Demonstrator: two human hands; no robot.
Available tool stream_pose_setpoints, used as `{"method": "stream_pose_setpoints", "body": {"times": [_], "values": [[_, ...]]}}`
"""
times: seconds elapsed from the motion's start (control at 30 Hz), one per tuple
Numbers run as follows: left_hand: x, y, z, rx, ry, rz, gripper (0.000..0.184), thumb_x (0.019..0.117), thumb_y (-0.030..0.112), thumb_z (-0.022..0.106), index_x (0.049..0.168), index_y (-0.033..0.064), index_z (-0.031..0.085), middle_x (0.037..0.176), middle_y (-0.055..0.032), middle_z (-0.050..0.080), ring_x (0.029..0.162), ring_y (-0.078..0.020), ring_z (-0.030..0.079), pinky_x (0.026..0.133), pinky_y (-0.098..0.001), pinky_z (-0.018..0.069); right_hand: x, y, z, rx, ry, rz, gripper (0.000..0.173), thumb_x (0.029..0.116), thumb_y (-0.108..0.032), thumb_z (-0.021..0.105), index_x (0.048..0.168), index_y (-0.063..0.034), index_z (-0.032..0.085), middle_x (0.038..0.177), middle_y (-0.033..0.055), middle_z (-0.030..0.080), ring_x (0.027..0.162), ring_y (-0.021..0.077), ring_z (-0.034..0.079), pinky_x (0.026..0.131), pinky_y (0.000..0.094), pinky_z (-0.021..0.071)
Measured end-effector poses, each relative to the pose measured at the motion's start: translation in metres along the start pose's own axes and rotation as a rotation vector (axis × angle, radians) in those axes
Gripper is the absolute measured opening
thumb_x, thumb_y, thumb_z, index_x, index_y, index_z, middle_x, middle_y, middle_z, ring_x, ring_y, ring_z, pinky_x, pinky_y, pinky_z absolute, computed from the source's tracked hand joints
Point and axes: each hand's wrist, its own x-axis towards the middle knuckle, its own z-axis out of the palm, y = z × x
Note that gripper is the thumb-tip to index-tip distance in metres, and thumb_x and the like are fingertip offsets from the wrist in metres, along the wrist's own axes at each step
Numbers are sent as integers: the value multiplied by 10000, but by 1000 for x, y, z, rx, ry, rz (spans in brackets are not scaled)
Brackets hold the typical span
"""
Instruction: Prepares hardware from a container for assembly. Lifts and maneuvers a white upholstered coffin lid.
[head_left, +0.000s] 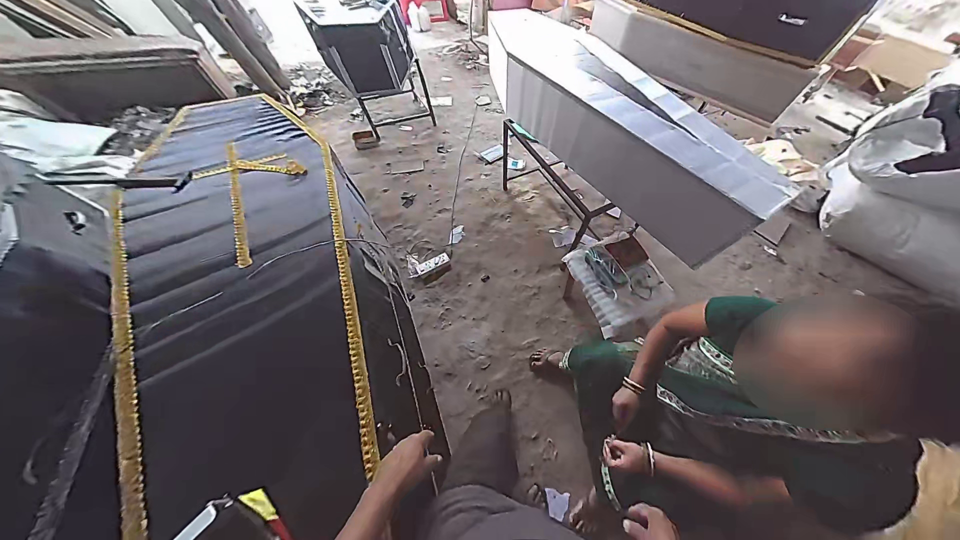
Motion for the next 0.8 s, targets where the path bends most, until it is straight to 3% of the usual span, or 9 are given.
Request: {"method": "stream_pose_setpoints", "body": {"times": [0.03,0.17,0.2,0.3,0.43,0.63,0.8], "values": [[12,2,-5,-19,-1,-13,577,952,483,655,1438,181,582,1393,-133,635,1316,-332,587,1095,-601,450,11,-21,-8,2,19,-32,330,960,-300,683,1203,-84,738,1124,150,749,972,306,743,905,534,590],[79,12,-47,-72,-46,-23,582,952,466,670,1433,149,586,1381,-153,639,1303,-341,596,1084,-606,457,67,-114,-32,-204,44,-147,390,970,-367,642,1261,-120,724,1245,162,714,1192,350,659,1047,599,480],[96,16,-64,-66,-57,-21,588,954,460,669,1443,149,577,1393,-155,632,1313,-340,589,1091,-605,454,79,-139,-34,-210,42,-131,360,972,-351,651,1242,-128,735,1218,156,725,1170,345,669,1031,597,488],[151,39,-135,-18,-59,15,566,953,465,643,1431,166,586,1376,-148,643,1295,-344,601,1067,-616,470,136,-206,-47,-218,-9,-104,323,981,-325,640,1217,-131,744,1171,136,745,1112,322,701,987,581,525],[203,56,-241,-24,-63,60,569,977,457,626,1458,160,563,1375,-147,643,1286,-337,607,1084,-598,461,186,-295,-76,-327,-154,-154,339,960,-332,655,1220,-131,740,1182,145,738,1141,334,684,1001,600,505],[266,107,-397,75,6,100,610,986,462,620,1500,151,517,1478,-136,568,1374,-323,537,1139,-575,417,210,-405,-169,11,285,-39,378,919,-178,733,1274,-52,701,1215,218,702,1147,388,665,1015,587,505],[322,159,-468,-83,110,113,624,971,434,657,1506,150,508,1472,-148,562,1333,-320,568,1121,-543,449,269,-447,-225,-25,500,220,384,839,-17,714,1223,-31,718,1291,314,623,1264,471,567,1040,598,473]]}}
